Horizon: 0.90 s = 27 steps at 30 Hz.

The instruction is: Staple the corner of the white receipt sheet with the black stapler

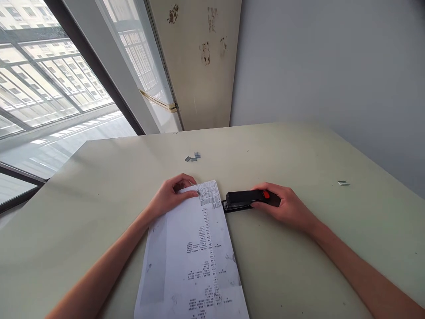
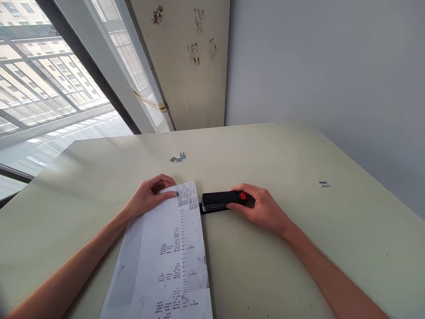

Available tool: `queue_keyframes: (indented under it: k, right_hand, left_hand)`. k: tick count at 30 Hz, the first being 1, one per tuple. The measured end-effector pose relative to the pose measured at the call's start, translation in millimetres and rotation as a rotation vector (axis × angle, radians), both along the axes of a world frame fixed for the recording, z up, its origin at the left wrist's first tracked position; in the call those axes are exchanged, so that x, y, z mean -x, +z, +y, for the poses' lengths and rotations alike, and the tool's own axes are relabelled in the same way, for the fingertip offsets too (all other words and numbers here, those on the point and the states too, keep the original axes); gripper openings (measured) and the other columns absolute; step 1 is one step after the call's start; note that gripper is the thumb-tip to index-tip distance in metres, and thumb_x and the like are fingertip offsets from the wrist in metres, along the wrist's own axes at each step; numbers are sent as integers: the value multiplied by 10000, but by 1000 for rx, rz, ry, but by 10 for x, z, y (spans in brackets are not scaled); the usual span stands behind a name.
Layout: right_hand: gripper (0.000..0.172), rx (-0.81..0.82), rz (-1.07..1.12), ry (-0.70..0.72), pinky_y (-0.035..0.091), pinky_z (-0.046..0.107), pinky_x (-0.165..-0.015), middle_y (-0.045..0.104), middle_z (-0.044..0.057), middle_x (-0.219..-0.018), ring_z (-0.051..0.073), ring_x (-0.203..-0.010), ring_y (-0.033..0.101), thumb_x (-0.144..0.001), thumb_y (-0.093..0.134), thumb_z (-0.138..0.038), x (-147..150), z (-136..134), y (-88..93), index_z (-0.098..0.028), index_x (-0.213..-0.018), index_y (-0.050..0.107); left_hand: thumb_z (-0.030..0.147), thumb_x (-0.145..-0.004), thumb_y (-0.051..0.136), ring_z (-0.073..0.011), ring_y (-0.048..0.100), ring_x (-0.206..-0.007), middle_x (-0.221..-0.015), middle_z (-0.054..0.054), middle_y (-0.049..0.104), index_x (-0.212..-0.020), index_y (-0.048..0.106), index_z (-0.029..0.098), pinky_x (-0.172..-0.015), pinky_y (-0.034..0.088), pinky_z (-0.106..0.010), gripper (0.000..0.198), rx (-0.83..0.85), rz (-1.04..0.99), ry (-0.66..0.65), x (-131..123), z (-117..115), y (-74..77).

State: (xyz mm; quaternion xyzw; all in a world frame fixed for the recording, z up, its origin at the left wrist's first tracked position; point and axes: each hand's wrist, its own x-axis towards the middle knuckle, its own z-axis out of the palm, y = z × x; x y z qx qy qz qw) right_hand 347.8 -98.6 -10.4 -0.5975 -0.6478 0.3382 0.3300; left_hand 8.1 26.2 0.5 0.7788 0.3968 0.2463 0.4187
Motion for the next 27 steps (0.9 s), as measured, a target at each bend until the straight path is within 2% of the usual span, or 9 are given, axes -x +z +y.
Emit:
queue_keyframes:
  k: [4,9,20,23,27]
  right_hand:
    - [331,-5,1,0,537,348,-752,736,22,-927,234,-844,645,-915,709,-586,18,-4,9,-301,-1079,740]
    - [333,-15,-10,5,526,338,-757,725,12,-924,220,-839,638,-919,709,-594,24,-12,15,-304,-1081,735]
    - [365,-2,-17,0,531,344,-722,734,22,-925,225,-818,646,-918,699,-619,-60,0,-59,-296,-1083,739]
    - [375,-17,-6,6,547,354,-753,743,28,-940,233,-843,658,-916,699,-620,-74,1,-48,-291,-1092,741]
    - [348,-14,4,0,546,345,-766,736,15,-933,221,-839,659,-916,711,-597,-57,-12,-1,-295,-1086,739]
  left_hand:
    - [517,-883,793,-175,634,-790,-836,2,653,-1062,706,231,-720,528,-314,348,15,18,-42,-84,-4,-23]
    - [508,-880,792,-171,620,-781,-843,5,660,-1051,716,247,-695,494,-301,321,-87,98,-45,-185,-18,-10]
    - [483,-931,733,-152,616,-730,-842,4,681,-1040,728,236,-647,476,-277,270,-113,153,-72,-225,-13,0]
    - [464,-942,723,-161,637,-795,-916,-10,718,-1039,761,250,-694,493,-284,238,-154,173,-101,-220,0,17]
    - [418,-990,671,-187,682,-946,-1022,-22,772,-1012,800,267,-846,528,-321,199,-174,180,-168,-193,3,45]
